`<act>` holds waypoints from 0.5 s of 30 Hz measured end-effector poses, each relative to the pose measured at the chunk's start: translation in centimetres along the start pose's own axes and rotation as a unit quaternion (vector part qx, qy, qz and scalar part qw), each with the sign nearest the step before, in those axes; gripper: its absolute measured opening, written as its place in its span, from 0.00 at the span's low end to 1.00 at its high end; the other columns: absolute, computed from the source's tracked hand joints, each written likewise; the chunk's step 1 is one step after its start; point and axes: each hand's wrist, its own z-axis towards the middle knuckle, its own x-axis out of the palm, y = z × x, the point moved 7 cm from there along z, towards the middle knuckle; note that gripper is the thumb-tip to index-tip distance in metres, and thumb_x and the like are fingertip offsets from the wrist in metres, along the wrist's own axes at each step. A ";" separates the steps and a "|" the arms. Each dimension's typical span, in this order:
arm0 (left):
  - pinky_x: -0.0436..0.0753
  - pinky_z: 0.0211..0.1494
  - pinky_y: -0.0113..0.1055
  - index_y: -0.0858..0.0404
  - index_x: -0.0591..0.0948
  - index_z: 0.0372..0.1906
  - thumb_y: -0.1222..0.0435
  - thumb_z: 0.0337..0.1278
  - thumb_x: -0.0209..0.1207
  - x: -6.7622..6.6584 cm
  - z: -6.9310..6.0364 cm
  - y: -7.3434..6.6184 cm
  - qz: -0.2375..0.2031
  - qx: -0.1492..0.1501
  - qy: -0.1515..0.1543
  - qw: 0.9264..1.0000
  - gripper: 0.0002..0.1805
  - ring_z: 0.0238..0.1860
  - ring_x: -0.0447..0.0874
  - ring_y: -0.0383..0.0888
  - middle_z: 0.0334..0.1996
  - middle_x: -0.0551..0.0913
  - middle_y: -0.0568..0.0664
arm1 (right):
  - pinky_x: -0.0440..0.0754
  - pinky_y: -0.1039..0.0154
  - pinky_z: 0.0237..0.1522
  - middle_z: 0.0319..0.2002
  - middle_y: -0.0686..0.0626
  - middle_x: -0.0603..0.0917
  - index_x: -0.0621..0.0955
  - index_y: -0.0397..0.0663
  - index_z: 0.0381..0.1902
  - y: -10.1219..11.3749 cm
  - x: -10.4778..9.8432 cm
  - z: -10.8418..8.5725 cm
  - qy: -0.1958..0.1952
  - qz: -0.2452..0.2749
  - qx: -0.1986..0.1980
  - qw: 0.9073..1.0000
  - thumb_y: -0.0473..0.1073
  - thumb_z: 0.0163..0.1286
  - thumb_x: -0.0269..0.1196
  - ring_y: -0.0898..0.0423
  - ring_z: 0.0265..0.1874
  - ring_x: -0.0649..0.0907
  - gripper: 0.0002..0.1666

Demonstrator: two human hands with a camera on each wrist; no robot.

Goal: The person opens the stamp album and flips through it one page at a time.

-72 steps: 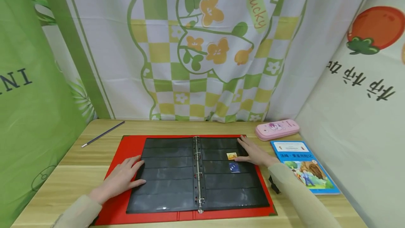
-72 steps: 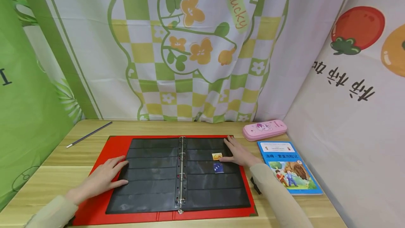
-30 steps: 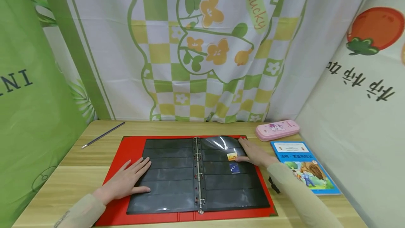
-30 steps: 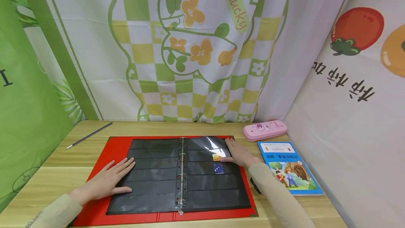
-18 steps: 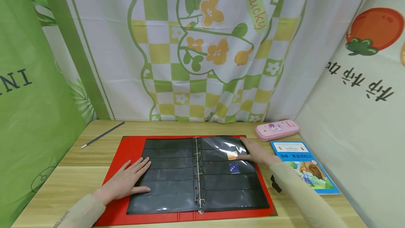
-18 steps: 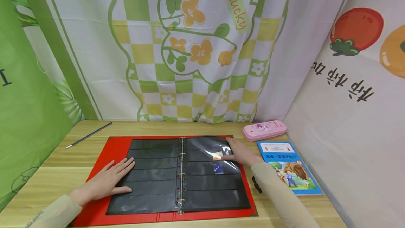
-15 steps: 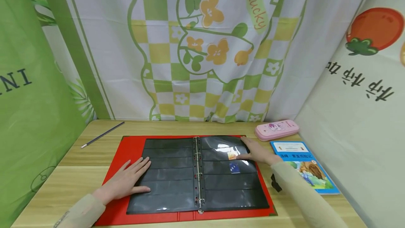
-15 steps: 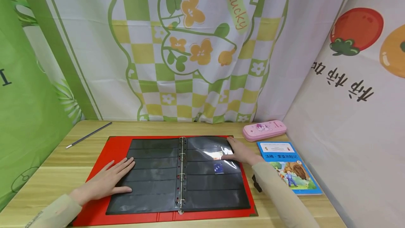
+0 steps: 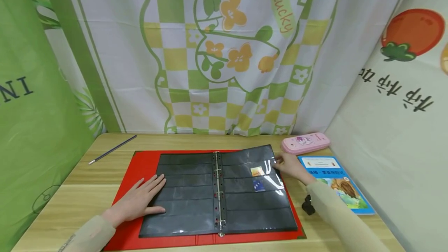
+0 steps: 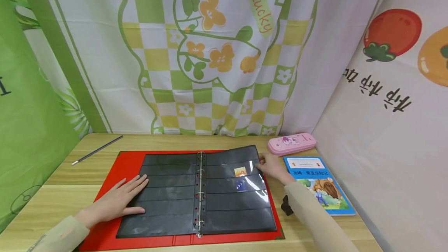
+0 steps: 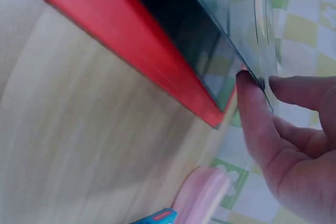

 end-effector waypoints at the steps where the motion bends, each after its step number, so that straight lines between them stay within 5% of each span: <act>1: 0.60 0.74 0.65 0.62 0.64 0.75 0.27 0.53 0.51 0.0 0.0 0.0 -0.001 0.000 0.000 1.000 0.54 0.75 0.61 0.61 0.76 0.63 0.58 | 0.81 0.58 0.32 0.28 0.41 0.85 0.82 0.28 0.37 0.0 -0.3 -0.1 0.003 -0.002 0.008 1.000 0.39 0.63 0.66 0.51 0.28 0.83 0.15; 6: 0.61 0.74 0.64 0.62 0.64 0.75 0.27 0.53 0.50 0.0 -0.1 0.1 -0.001 0.000 -0.001 1.000 0.55 0.75 0.62 0.61 0.76 0.62 0.58 | 0.67 0.67 0.25 0.18 0.53 0.73 0.76 0.40 0.20 1.1 -1.8 -0.1 0.012 -0.001 0.010 1.000 0.42 0.64 0.66 0.61 0.20 0.71 0.16; 11: 0.61 0.74 0.63 0.62 0.64 0.75 0.27 0.54 0.50 0.0 -0.1 0.0 0.000 0.002 -0.003 1.000 0.55 0.75 0.62 0.61 0.76 0.63 0.58 | 0.85 0.63 0.26 0.23 0.45 0.84 0.82 0.33 0.29 2.9 -3.6 0.7 0.023 0.027 0.009 0.999 0.41 0.67 0.65 0.55 0.21 0.86 0.13; 15: 0.62 0.74 0.64 0.62 0.64 0.75 0.27 0.54 0.51 0.0 0.0 0.0 0.001 0.002 -0.004 1.000 0.54 0.75 0.62 0.60 0.76 0.63 0.58 | 0.86 0.57 0.29 0.33 0.37 0.89 0.87 0.33 0.40 5.1 -5.8 1.2 0.001 0.007 -0.022 1.000 0.46 0.67 0.66 0.50 0.25 0.88 0.18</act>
